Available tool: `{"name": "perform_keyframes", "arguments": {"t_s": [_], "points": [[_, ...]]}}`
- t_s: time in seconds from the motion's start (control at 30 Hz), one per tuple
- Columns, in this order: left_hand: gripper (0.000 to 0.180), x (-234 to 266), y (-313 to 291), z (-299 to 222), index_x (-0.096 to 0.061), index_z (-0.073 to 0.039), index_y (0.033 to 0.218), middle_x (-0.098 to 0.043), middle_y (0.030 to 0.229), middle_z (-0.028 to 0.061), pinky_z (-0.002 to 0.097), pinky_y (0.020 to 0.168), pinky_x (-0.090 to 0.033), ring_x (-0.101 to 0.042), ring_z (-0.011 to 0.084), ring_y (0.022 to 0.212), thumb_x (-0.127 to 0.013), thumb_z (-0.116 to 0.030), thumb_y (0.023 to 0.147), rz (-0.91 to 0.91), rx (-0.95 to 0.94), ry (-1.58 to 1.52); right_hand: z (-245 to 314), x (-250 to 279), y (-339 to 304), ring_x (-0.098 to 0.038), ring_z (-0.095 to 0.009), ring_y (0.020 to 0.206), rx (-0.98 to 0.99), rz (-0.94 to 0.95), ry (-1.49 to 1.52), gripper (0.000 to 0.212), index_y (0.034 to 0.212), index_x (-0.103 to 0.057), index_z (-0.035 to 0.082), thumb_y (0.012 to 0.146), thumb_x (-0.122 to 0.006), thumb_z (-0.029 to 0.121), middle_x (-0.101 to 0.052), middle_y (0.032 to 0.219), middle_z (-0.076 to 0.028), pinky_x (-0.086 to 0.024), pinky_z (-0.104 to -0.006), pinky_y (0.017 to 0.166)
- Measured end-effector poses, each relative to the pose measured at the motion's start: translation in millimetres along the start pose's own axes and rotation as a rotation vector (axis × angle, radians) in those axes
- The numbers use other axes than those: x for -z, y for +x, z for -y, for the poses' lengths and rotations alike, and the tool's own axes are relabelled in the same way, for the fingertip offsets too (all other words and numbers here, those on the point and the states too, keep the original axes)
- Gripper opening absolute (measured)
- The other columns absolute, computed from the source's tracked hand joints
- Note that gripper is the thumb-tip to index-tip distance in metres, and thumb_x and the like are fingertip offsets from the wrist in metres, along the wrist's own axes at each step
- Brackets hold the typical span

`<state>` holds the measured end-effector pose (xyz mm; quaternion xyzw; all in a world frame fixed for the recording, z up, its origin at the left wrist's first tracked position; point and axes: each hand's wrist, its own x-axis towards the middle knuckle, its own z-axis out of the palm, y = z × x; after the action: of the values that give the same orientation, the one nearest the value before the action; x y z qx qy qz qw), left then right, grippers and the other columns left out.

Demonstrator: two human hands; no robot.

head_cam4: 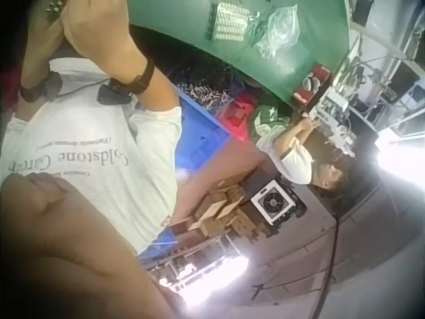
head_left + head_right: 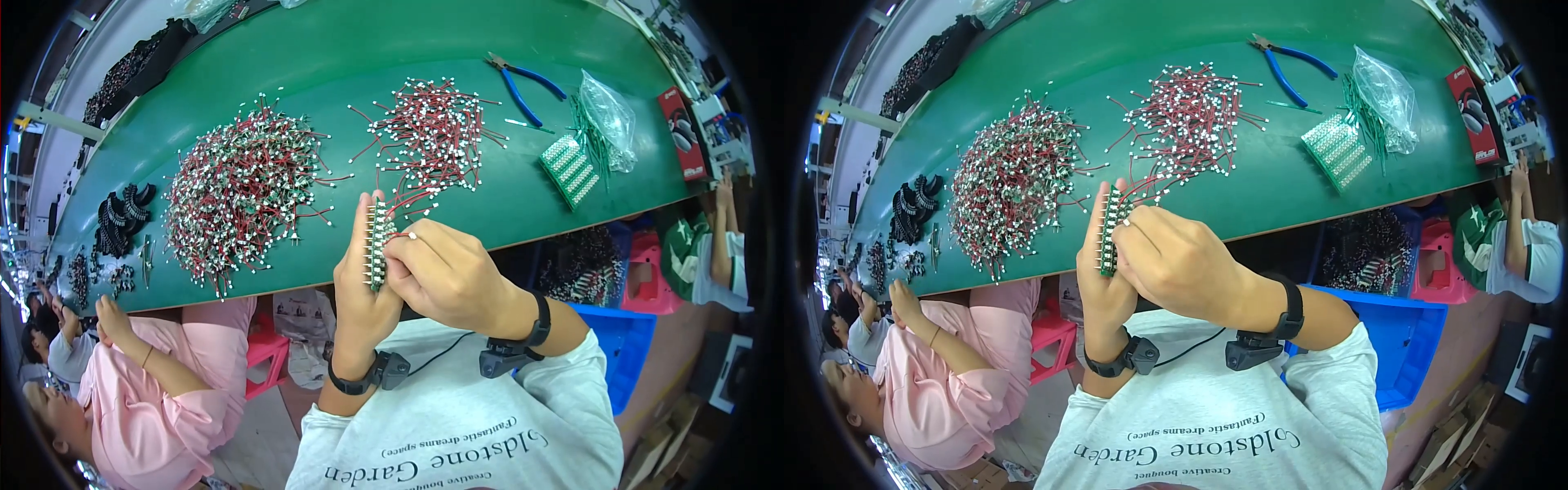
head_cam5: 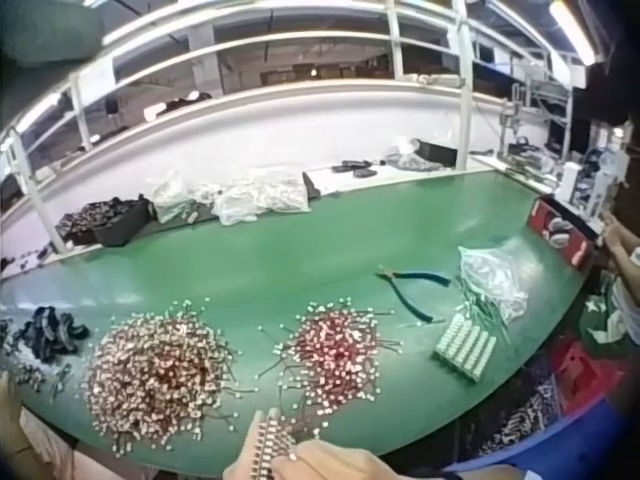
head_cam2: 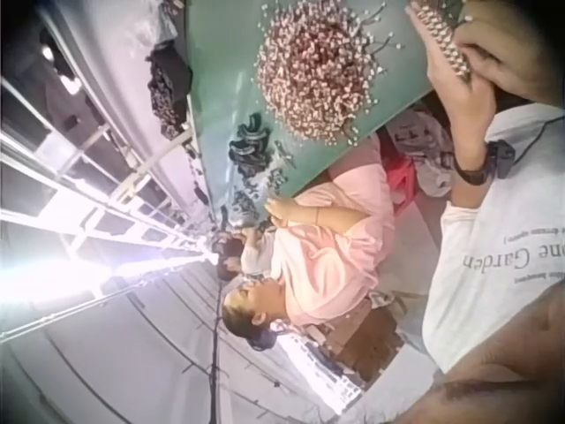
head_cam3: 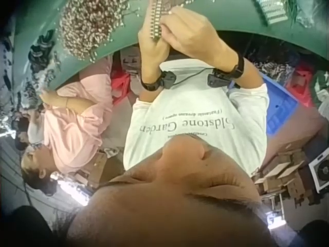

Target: The person picks up a circuit board and inserts small wire connectors into its ports by hand, one at a time. After filling the board, they set it down and pick up a new circuit board to repeat the process.

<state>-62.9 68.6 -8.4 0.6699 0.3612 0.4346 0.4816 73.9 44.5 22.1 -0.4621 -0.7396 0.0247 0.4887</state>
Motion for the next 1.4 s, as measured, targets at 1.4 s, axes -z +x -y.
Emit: {"name": "perform_keyframes", "arguments": {"t_s": [1.4], "points": [[0.070, 25.7, -29.7, -5.4, -0.027, 0.008, 0.149, -0.047, 0.144, 0.0276, 0.0382, 0.106, -0.041, -0.050, 0.0364, 0.132, -0.056, 0.005, 0.085, 0.115, 0.042, 0.000, 24.0, -2.3, -8.5, -0.058, -0.023, 0.057, 0.016, 0.150, 0.021, 0.021, 0.083, -0.059, -0.001, 0.066, -0.069, -0.008, -0.056, 0.071, -0.008, -0.048, -0.0322, 0.050]]}}
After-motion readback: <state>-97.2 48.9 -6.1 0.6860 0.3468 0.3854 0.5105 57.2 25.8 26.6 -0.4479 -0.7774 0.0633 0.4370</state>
